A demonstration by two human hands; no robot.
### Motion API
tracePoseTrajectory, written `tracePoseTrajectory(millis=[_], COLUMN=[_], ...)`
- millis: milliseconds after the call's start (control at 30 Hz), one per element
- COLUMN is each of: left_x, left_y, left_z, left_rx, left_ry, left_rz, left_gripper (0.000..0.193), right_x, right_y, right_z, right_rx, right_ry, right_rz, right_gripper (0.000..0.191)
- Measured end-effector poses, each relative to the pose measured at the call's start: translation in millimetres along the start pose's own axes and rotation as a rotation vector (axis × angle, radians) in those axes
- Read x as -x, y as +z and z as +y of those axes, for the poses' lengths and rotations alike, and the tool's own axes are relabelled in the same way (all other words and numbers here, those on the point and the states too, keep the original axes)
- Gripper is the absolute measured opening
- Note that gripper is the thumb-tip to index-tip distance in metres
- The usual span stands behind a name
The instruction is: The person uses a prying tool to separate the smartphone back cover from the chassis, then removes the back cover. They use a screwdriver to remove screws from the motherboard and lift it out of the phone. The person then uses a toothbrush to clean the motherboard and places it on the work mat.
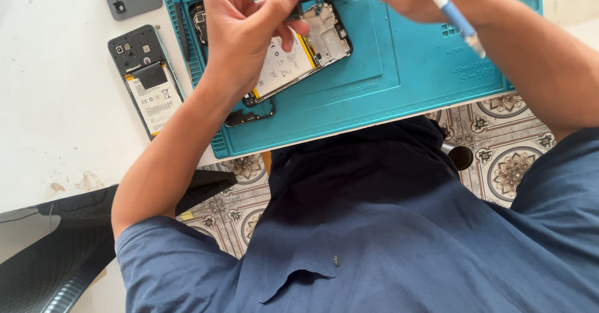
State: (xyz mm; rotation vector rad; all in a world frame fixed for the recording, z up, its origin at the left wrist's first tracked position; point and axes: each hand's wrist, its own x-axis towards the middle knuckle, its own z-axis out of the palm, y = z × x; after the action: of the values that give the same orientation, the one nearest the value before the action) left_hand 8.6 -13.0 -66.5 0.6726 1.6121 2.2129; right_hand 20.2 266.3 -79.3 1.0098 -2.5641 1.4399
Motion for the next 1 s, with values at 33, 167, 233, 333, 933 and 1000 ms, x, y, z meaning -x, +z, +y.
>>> tracePoseTrajectory(millis=[33,167,233,333,933,1000], left_x=[0.4,0.2,-0.1,1.4,-0.2,-0.3], left_y=[2.3,9.5,10.2,9.6,5.3,5.1], left_z=[1.9,7.5,9.1,9.2,2.9,2.5], left_rx=[0.008,0.046,0.041,0.014,0.035,0.05], left_ry=[-0.009,-0.039,-0.049,-0.057,-0.076,-0.081], left_rz=[-0.007,-0.032,-0.042,-0.05,-0.078,-0.08], left_gripper=[0.018,0.022,0.019,0.018,0.021,0.02], right_x=[-1.1,-4.8,-7.0,-10.3,-18.6,-18.8], right_y=[0.3,0.1,-1.5,-2.4,-4.1,-3.7], right_z=[-3.8,-22.7,-31.7,-41.4,-56.8,-57.8], right_rx=[-0.014,-0.066,-0.097,-0.057,-0.101,-0.096], right_ry=[-0.003,0.055,0.178,0.372,0.36,0.354], right_rz=[-0.004,0.031,0.033,0.001,-0.031,-0.022], right_gripper=[0.022,0.025,0.028,0.03,0.036,0.034])
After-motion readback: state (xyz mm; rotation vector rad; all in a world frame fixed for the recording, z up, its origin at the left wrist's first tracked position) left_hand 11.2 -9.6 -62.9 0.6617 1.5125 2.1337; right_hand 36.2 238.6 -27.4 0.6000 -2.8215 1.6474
